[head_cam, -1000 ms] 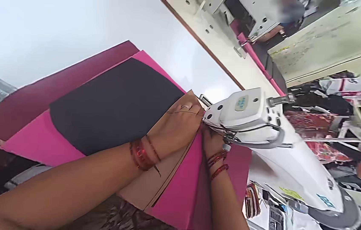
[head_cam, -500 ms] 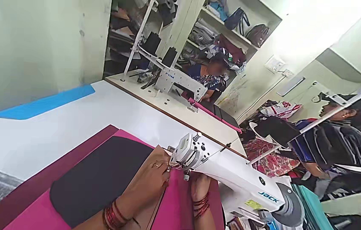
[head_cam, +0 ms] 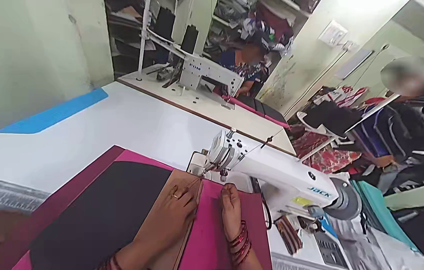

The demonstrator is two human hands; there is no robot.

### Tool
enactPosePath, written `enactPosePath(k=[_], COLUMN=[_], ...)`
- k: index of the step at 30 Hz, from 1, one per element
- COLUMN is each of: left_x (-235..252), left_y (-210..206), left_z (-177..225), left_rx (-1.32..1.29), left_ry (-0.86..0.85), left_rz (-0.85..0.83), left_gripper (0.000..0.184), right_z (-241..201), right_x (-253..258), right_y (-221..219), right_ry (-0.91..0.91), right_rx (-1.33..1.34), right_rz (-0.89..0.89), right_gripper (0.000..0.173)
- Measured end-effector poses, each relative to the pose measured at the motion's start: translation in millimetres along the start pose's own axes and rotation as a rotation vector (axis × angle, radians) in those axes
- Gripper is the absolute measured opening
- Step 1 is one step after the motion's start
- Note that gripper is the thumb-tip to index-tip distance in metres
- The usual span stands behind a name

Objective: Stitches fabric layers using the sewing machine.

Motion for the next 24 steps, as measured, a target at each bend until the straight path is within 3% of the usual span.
enactPosePath(k=[6, 8, 10, 16, 18, 20, 22, 24], left_x=[0.2, 11.2, 26.8, 62.9, 64.6, 63.6, 62.2, 63.3], left_y=[6.9, 8.1, 6.2, -21.6, -25.6, -26.7, -28.9, -29.8], left_z=[2.0, -0.5, -6.1, -9.5, -10.3, -11.3, -13.1, -17.7], left_rx=[0.028, 0.014, -0.027, 0.057, 0.069, 0.102, 0.138, 0.178], left_ry=[0.003, 0.002, 0.067, 0.052, 0.067, 0.081, 0.095, 0.092], left_rz=[0.015, -0.079, -0.227, -0.411, -0.455, -0.469, -0.453, -0.362], left_gripper=[0.025, 0.022, 0.03, 0.04, 0.041, 0.043, 0.045, 0.045], right_z=[-10.4, -11.8, -13.1, -15.0, -15.6, -16.1, -10.1, -7.2], right_x=[-16.0, -24.0, -32.1, -41.8, -37.9, -28.9, -17.6, -5.9], right_y=[-29.4, -39.3, -47.2, -61.3, -56.4, -42.2, -22.0, -2.0], right_ry=[0.113, 0.131, 0.125, 0.055, 0.039, 0.056, 0.023, 0.046], right_rx=[-0.261, -0.263, -0.271, -0.231, -0.107, 0.148, 0.469, 0.726], right_rz=[-0.396, -0.612, -0.775, -1.071, -1.046, -0.898, -0.678, -0.35], right_gripper=[0.016, 0.016, 0.017, 0.014, 0.016, 0.019, 0.014, 0.01])
Point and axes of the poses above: each hand's wrist, its own x-axis towards the middle knuckle, its own y-axis out of the back of the hand, z = x × y, the point moved 7 cm from there along x, towards the middle knuckle, and after that the axes turned 12 degrees about x, right-handed, at the moved point
